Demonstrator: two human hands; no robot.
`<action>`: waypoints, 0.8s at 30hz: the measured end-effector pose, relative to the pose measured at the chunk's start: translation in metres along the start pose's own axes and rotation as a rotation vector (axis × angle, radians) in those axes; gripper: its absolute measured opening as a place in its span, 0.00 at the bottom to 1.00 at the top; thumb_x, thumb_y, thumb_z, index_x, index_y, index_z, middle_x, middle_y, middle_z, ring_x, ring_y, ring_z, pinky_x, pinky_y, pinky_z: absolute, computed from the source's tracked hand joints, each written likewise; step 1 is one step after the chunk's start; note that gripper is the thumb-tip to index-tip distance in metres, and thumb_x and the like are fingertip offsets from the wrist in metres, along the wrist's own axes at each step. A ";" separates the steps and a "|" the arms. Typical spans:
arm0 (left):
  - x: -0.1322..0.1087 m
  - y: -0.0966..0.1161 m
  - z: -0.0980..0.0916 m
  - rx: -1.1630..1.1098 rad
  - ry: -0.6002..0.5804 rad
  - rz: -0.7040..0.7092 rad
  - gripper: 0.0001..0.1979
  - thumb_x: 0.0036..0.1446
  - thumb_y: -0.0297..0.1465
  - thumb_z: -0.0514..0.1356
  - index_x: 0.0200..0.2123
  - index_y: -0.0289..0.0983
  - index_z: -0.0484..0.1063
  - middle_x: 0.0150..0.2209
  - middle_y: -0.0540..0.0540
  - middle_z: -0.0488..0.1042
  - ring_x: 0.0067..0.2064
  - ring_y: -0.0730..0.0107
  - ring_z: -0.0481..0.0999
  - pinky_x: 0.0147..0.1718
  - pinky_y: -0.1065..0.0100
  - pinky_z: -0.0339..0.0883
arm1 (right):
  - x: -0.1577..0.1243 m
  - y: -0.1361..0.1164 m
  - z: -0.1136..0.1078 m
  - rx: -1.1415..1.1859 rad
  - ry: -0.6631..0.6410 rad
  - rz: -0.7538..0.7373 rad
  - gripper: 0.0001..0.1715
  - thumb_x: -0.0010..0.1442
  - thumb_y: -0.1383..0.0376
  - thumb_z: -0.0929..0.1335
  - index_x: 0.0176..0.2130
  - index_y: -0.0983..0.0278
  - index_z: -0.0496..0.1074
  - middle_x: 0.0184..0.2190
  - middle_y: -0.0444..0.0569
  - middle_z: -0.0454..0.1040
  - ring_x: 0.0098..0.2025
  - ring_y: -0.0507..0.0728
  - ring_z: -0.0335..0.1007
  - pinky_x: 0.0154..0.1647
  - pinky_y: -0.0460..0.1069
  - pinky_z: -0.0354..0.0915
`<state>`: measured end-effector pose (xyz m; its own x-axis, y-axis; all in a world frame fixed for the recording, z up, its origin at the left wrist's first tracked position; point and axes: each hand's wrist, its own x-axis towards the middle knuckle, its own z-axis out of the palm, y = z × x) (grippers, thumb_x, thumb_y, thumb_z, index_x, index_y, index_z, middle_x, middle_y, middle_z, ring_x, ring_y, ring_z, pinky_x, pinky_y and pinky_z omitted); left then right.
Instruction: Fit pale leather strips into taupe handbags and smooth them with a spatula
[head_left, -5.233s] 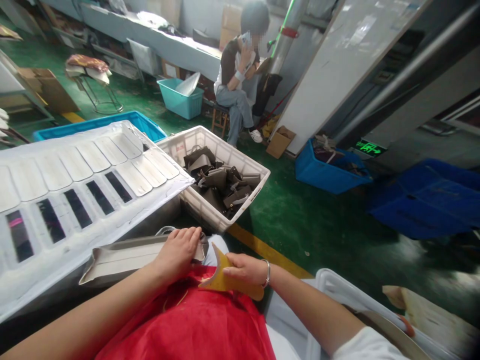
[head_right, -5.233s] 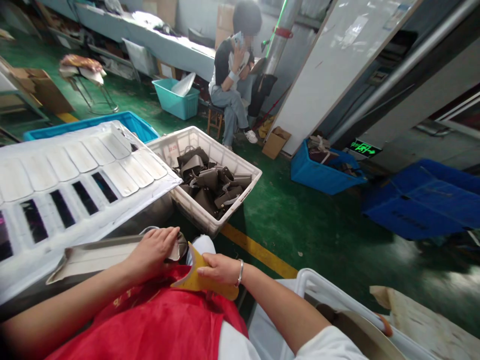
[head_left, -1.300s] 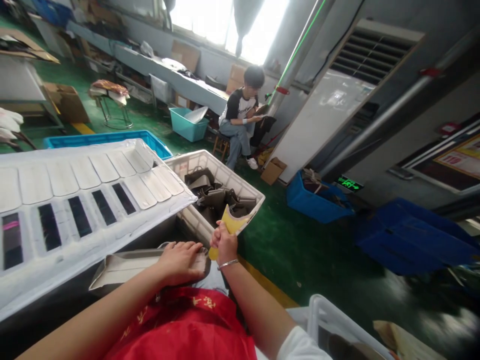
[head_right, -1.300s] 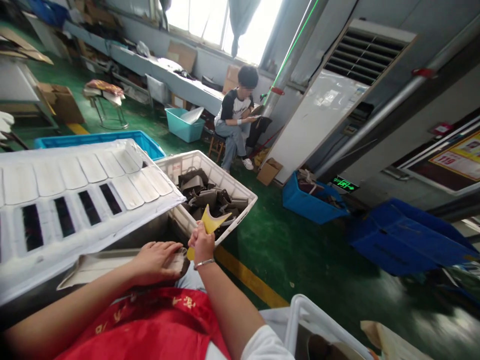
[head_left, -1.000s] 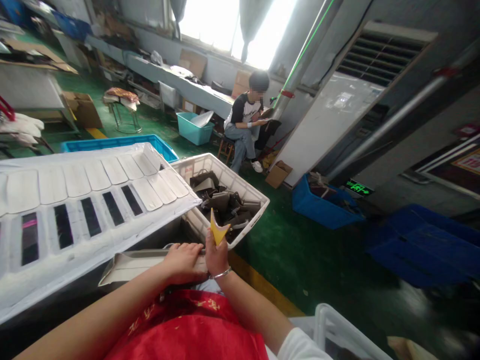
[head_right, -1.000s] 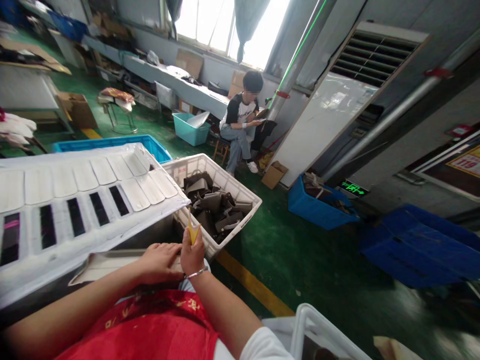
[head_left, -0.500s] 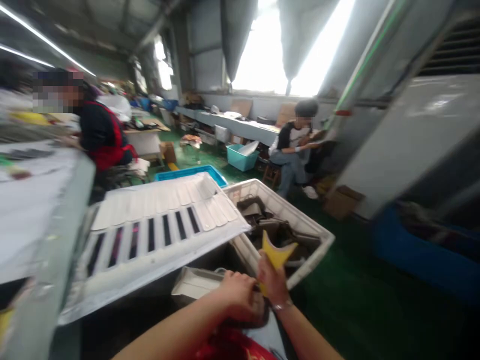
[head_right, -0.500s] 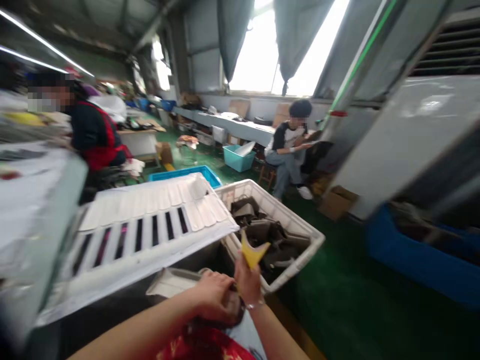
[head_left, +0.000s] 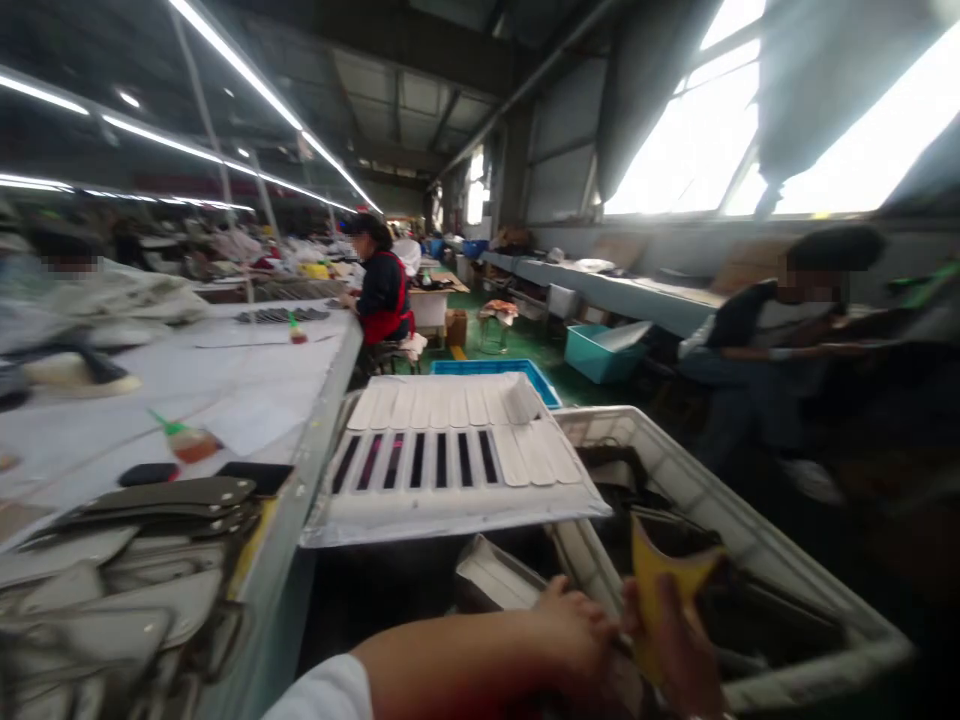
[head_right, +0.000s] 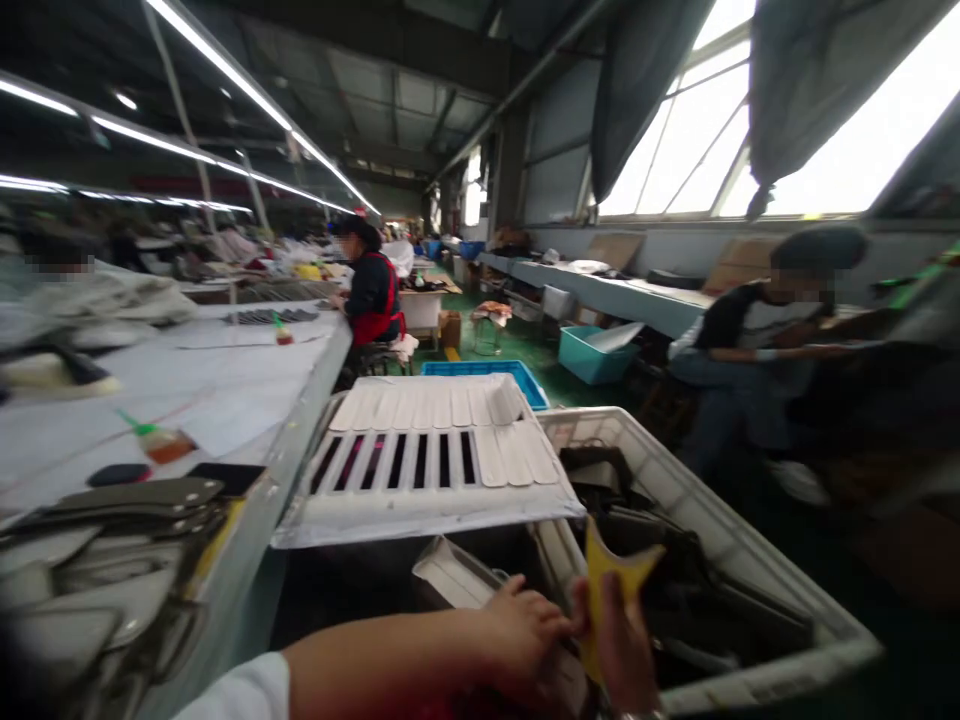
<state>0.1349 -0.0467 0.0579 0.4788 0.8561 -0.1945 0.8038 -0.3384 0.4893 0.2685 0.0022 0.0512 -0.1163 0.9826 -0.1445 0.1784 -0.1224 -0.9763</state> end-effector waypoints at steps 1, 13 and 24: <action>-0.019 -0.002 -0.004 -0.063 0.103 0.000 0.41 0.39 0.43 0.67 0.56 0.33 0.61 0.55 0.33 0.67 0.56 0.44 0.63 0.58 0.40 0.41 | -0.001 -0.004 -0.001 0.014 -0.018 0.038 0.34 0.52 0.36 0.56 0.34 0.62 0.65 0.16 0.46 0.66 0.17 0.56 0.63 0.18 0.49 0.60; -0.102 -0.152 0.017 -1.147 0.628 -0.386 0.28 0.58 0.48 0.48 0.51 0.34 0.69 0.55 0.43 0.68 0.59 0.57 0.62 0.58 0.60 0.53 | 0.027 -0.032 0.035 -1.068 -0.820 0.190 0.33 0.51 0.41 0.63 0.34 0.69 0.69 0.21 0.52 0.71 0.20 0.57 0.69 0.23 0.50 0.65; -0.079 -0.168 0.009 -2.086 0.585 -0.379 0.30 0.59 0.50 0.46 0.54 0.34 0.62 0.44 0.39 0.75 0.44 0.60 0.75 0.46 0.61 0.66 | 0.087 -0.045 0.111 -1.445 -0.669 -0.559 0.28 0.62 0.50 0.58 0.31 0.64 0.77 0.32 0.54 0.76 0.38 0.60 0.71 0.39 0.52 0.58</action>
<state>-0.0354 -0.0608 -0.0164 -0.0156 0.8851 -0.4651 -0.8037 0.2656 0.5325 0.1422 0.0782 0.0645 -0.7670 0.5845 -0.2649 0.6155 0.7868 -0.0462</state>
